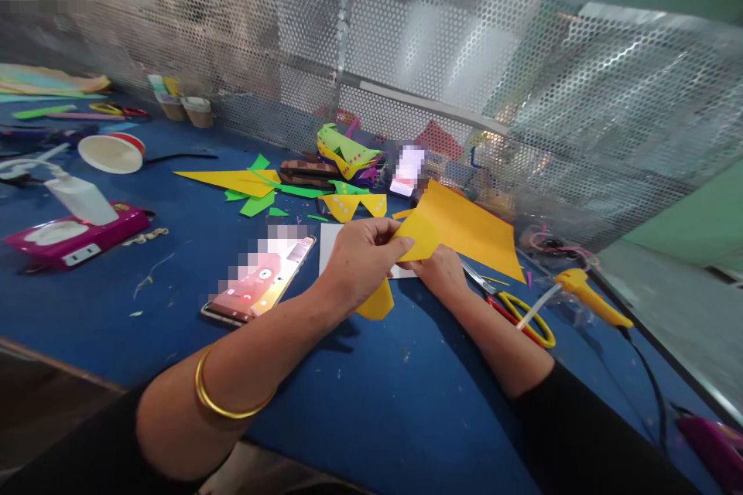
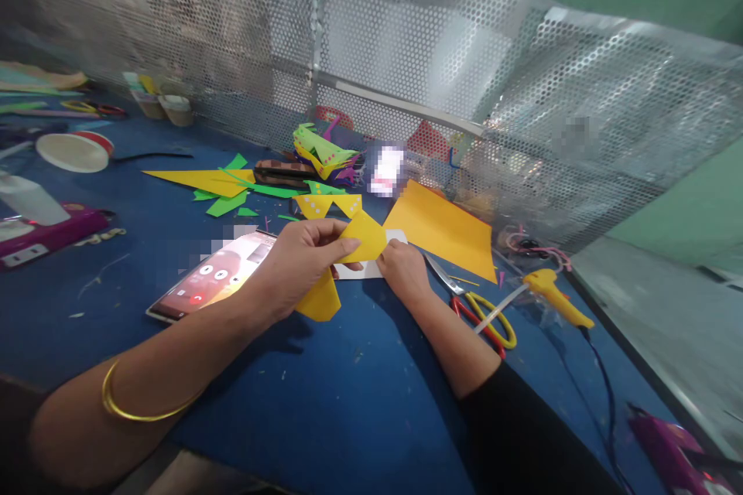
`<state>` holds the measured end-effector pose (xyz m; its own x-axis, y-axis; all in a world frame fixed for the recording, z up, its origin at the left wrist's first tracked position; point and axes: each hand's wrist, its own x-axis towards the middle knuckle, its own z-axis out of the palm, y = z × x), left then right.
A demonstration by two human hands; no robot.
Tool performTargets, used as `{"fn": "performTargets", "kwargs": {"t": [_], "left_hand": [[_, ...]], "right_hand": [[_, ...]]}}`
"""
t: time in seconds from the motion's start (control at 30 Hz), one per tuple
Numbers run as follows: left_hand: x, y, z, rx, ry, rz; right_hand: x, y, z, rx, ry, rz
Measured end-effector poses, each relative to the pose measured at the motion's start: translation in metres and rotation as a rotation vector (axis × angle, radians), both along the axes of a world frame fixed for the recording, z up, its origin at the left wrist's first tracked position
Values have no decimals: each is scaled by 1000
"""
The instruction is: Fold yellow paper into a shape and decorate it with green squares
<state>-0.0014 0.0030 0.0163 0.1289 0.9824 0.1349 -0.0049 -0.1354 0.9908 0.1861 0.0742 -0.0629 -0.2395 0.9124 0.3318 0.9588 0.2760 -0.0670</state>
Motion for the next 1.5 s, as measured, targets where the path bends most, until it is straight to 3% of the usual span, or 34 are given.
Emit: {"fn": "performTargets", "kwargs": {"t": [0.23, 0.67, 1.5], "left_hand": [[-5, 4, 3, 0, -46, 64], [-3, 5, 0, -15, -38, 66], [0, 5, -1, -36, -23, 38]], "right_hand": [[10, 6, -4, -24, 201, -85], [8, 12, -10, -126, 464, -39], [14, 23, -25, -134, 544, 21]]}}
